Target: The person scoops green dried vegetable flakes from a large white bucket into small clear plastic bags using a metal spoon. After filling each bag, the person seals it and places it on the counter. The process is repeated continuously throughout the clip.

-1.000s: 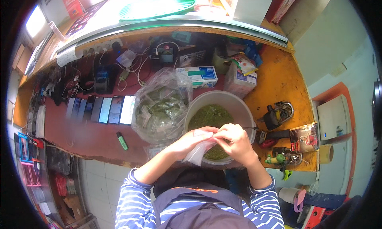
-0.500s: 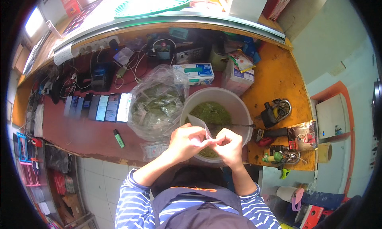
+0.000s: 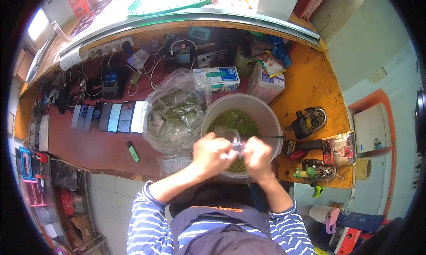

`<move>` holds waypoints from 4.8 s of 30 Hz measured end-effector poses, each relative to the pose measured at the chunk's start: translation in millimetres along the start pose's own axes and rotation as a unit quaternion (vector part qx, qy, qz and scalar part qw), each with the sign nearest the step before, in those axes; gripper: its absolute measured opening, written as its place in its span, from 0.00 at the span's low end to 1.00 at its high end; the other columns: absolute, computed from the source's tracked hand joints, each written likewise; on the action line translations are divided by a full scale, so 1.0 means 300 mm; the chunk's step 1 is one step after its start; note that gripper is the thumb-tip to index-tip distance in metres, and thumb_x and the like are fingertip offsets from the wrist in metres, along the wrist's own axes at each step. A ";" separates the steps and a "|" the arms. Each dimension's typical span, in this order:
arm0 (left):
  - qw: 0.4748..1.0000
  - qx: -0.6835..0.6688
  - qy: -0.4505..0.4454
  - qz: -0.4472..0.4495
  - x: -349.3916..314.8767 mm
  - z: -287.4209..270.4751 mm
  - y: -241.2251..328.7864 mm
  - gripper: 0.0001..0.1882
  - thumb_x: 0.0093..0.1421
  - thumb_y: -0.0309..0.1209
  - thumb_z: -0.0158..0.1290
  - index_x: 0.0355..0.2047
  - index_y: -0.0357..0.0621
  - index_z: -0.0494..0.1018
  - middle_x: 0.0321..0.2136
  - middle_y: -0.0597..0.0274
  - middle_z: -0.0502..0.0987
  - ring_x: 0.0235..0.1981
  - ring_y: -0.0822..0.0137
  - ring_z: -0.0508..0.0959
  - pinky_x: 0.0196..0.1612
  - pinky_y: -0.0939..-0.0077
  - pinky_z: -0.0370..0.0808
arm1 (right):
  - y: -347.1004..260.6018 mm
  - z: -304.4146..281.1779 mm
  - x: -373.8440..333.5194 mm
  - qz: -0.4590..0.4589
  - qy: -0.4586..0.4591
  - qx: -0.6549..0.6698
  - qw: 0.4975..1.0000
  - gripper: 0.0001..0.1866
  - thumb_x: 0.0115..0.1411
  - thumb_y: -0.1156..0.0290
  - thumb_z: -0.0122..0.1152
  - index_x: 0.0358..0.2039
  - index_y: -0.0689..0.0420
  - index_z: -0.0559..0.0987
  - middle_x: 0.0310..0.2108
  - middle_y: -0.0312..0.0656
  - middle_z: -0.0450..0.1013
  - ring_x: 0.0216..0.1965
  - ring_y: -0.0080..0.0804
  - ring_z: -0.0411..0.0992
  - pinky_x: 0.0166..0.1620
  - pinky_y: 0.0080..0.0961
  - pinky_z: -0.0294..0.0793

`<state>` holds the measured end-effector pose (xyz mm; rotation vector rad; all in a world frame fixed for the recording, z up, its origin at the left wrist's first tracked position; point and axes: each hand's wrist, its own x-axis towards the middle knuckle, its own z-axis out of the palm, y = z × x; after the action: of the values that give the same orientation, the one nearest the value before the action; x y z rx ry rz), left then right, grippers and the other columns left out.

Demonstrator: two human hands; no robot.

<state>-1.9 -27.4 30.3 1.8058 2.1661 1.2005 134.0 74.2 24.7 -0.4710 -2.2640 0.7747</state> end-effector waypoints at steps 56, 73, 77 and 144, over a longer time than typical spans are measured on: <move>0.996 -0.078 -0.001 -0.035 0.050 -0.042 -0.135 0.33 0.34 0.41 0.74 0.42 0.44 0.77 0.36 0.59 0.80 0.38 0.59 0.81 0.41 0.70 0.76 | -0.031 -0.217 0.083 0.059 0.026 -0.105 0.992 0.07 0.46 0.75 0.72 0.27 0.57 0.83 0.27 0.40 0.78 0.28 0.34 0.77 0.32 0.26 0.75; 0.995 0.049 0.088 -0.024 0.040 0.033 -0.060 0.41 0.31 0.40 0.73 0.50 0.46 0.74 0.40 0.63 0.79 0.42 0.58 0.79 0.42 0.69 0.77 | 0.053 -0.010 0.074 0.023 -0.071 -0.043 0.996 0.08 0.49 0.70 0.68 0.31 0.55 0.82 0.38 0.41 0.74 0.40 0.41 0.74 0.44 0.33 0.75; 0.986 -0.160 -0.053 0.002 0.061 -0.062 -0.169 0.22 0.45 0.32 0.69 0.42 0.45 0.79 0.37 0.59 0.80 0.40 0.60 0.80 0.42 0.70 0.76 | 0.059 -0.048 0.073 -0.024 -0.124 -0.001 0.992 0.08 0.49 0.79 0.68 0.32 0.57 0.83 0.32 0.42 0.77 0.33 0.35 0.77 0.38 0.26 0.76; 0.964 -0.161 -0.210 0.008 0.062 -0.127 -0.148 0.42 0.47 0.41 0.68 0.58 0.43 0.60 0.57 0.48 0.64 0.60 0.51 0.64 0.59 0.56 0.61 | -0.018 -0.082 0.131 -0.087 -0.246 0.048 0.964 0.11 0.59 0.74 0.58 0.43 0.55 0.77 0.34 0.46 0.75 0.38 0.49 0.73 0.40 0.37 0.72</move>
<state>-62.8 -30.6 37.7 1.7436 1.6243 0.9874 123.6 100.2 61.9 -0.0266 -2.6584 0.9868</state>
